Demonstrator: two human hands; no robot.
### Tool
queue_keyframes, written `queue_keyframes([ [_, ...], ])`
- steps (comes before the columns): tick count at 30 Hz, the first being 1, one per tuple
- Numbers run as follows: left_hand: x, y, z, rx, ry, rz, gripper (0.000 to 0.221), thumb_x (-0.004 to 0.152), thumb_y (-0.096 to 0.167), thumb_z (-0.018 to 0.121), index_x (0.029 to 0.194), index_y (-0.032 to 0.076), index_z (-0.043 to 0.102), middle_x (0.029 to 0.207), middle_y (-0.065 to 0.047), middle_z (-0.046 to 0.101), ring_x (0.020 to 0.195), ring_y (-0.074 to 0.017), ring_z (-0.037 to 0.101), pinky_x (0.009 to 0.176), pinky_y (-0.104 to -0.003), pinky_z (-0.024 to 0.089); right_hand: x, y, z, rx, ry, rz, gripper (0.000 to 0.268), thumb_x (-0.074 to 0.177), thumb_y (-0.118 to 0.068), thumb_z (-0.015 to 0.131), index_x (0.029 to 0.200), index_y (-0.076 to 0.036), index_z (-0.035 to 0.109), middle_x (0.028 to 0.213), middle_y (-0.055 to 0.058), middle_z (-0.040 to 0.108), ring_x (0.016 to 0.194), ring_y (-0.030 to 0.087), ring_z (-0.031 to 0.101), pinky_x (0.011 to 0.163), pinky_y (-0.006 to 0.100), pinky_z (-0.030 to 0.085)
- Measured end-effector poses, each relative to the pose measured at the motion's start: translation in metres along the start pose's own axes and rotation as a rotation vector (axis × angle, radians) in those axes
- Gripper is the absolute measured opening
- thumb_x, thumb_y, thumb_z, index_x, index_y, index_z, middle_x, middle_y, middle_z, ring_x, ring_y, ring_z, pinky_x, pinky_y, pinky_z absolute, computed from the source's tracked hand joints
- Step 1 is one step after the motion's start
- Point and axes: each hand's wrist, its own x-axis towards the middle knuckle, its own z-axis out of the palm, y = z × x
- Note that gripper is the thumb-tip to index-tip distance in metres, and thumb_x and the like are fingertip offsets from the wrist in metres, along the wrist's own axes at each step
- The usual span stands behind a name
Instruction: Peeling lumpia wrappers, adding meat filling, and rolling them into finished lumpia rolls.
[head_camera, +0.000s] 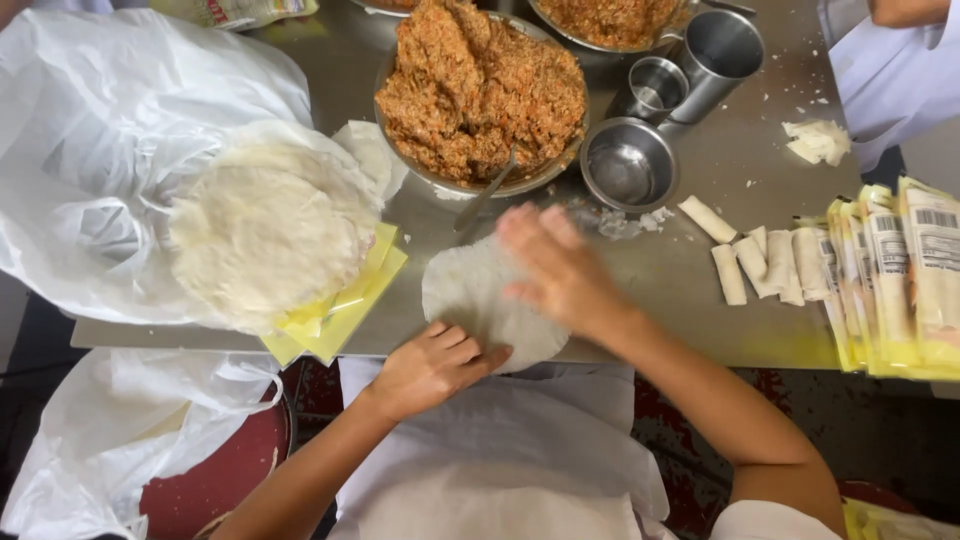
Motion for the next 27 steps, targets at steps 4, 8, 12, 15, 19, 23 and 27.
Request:
queue_keyframes([
  [4,0.002,-0.002,0.001,-0.004,-0.017,-0.012,0.016,0.097,0.016,0.058,0.110,0.014,0.067,0.082,-0.003,0.050,0.069,-0.0188,0.048,0.063,-0.031,0.039,0.016,-0.034,0.008,0.467,-0.214,-0.182,0.053,0.099,-0.036,0.050,0.143,-0.006,0.045,0.153,0.012,0.039,0.143,0.028,0.032,0.118,0.047,0.023],
  [8,-0.003,0.001,-0.001,0.018,-0.022,-0.045,0.018,0.100,0.018,0.053,0.112,0.015,0.067,0.080,0.000,0.045,0.068,-0.0170,0.045,0.063,-0.030,0.037,0.026,-0.021,0.014,0.438,-0.536,-0.145,0.056,0.104,-0.041,0.031,0.152,-0.012,0.031,0.158,0.010,0.031,0.145,0.027,0.026,0.119,0.047,0.013],
  [12,0.000,0.001,-0.002,-0.008,0.006,-0.055,0.020,0.101,0.017,0.050,0.111,0.014,0.067,0.081,0.000,0.044,0.069,-0.0166,0.045,0.063,-0.030,0.037,0.034,-0.011,0.019,0.347,-0.524,-0.092,0.057,0.105,-0.042,0.031,0.155,-0.015,0.028,0.156,0.010,0.033,0.141,0.029,0.034,0.118,0.049,0.013],
  [15,-0.002,0.003,-0.003,-0.001,0.014,-0.048,0.020,0.101,0.016,0.050,0.111,0.015,0.067,0.081,0.000,0.045,0.069,-0.0162,0.045,0.064,-0.030,0.038,0.027,-0.023,0.020,0.307,-0.539,-0.025,0.059,0.103,-0.042,0.034,0.156,-0.018,0.024,0.160,0.007,0.025,0.142,0.028,0.030,0.117,0.053,0.011],
  [19,-0.003,-0.004,0.003,-0.001,-0.012,-0.061,0.017,0.100,0.018,0.053,0.110,0.016,0.067,0.083,0.000,0.047,0.070,-0.0169,0.047,0.065,-0.030,0.038,0.026,-0.023,0.018,0.339,-0.514,-0.154,0.063,0.101,-0.051,0.031,0.152,-0.013,0.031,0.160,0.010,0.025,0.146,0.027,0.024,0.118,0.050,0.015],
  [23,-0.002,0.001,-0.004,-0.029,0.004,-0.075,0.015,0.100,0.021,0.054,0.105,0.016,0.067,0.080,0.000,0.046,0.068,-0.0170,0.047,0.063,-0.031,0.037,0.010,0.004,0.039,0.341,-0.560,0.061,0.065,0.102,-0.050,0.032,0.155,-0.014,0.024,0.160,0.011,0.022,0.146,0.029,0.023,0.117,0.051,0.015],
  [27,-0.005,0.004,-0.002,-0.016,0.027,-0.082,0.014,0.099,0.022,0.056,0.103,0.015,0.068,0.079,0.000,0.047,0.067,-0.0174,0.047,0.063,-0.031,0.038,0.004,0.027,0.047,0.099,-0.329,0.216,0.043,0.100,-0.045,0.049,0.135,-0.022,0.059,0.136,0.001,0.059,0.125,0.019,0.055,0.104,0.035,0.044],
])
